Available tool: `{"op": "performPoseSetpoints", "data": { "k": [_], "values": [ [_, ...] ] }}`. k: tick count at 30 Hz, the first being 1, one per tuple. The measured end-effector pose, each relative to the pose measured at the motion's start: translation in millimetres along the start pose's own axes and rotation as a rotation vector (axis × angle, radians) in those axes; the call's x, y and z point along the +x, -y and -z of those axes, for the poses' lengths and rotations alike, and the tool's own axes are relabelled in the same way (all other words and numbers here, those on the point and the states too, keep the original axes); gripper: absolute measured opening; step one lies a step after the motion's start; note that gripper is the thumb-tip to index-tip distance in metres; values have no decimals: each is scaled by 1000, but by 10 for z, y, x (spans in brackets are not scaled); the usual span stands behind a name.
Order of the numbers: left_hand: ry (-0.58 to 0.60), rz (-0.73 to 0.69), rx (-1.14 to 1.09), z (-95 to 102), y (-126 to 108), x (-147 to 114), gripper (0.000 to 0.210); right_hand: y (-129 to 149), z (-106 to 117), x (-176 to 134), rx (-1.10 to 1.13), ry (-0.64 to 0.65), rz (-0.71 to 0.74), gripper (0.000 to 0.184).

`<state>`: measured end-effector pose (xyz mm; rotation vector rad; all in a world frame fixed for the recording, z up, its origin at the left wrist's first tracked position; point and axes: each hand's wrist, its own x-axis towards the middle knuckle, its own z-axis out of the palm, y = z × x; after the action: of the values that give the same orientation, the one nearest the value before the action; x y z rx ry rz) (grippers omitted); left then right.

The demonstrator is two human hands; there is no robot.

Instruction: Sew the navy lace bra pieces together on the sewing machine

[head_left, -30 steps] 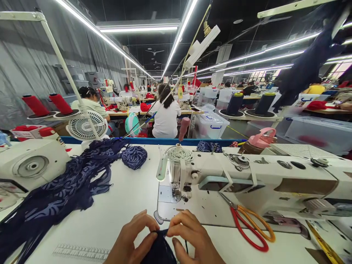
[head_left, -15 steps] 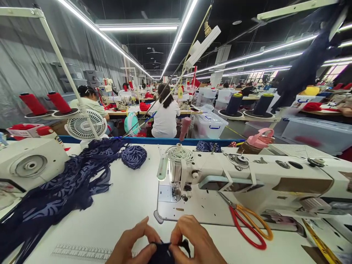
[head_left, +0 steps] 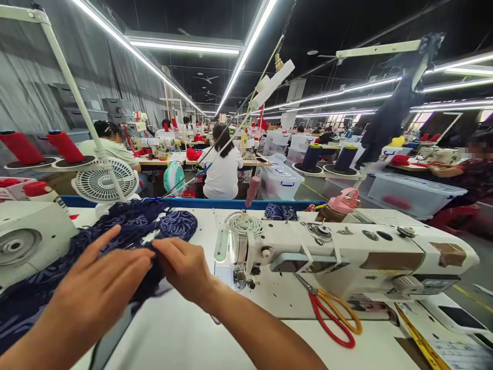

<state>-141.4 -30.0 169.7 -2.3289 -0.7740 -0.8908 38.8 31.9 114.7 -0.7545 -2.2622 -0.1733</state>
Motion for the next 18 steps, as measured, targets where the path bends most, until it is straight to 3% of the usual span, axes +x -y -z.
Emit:
{"op": "performPoseSetpoints", "data": {
  "k": [1, 3, 7, 9, 13, 16, 18],
  "values": [
    [15, -125, 66, -108, -123, -52, 20, -88, -3, -130, 2, 4, 65, 30],
    [42, -194, 139, -494, -499, -228, 25, -277, 7, -535, -14, 38, 174, 30],
    [-24, -7, 33, -1413, -1271, -449, 34, -607, 107, -1320, -60, 135, 273, 28],
    [-51, 55, -49, -1674, -1452, -415, 37, -693, 180, -1516, -78, 173, 241, 23],
    [-5, 54, -199, -1773, -1351, -320, 36, -705, 311, -1634, -94, 233, 101, 18],
    [74, 0, -366, -1749, -1126, -379, 22, -697, 397, -1695, -65, 351, -44, 38],
    [141, 2, -449, -1769, -1021, -469, 11, -734, 431, -1767, -17, 397, -117, 42]
  ]
}}
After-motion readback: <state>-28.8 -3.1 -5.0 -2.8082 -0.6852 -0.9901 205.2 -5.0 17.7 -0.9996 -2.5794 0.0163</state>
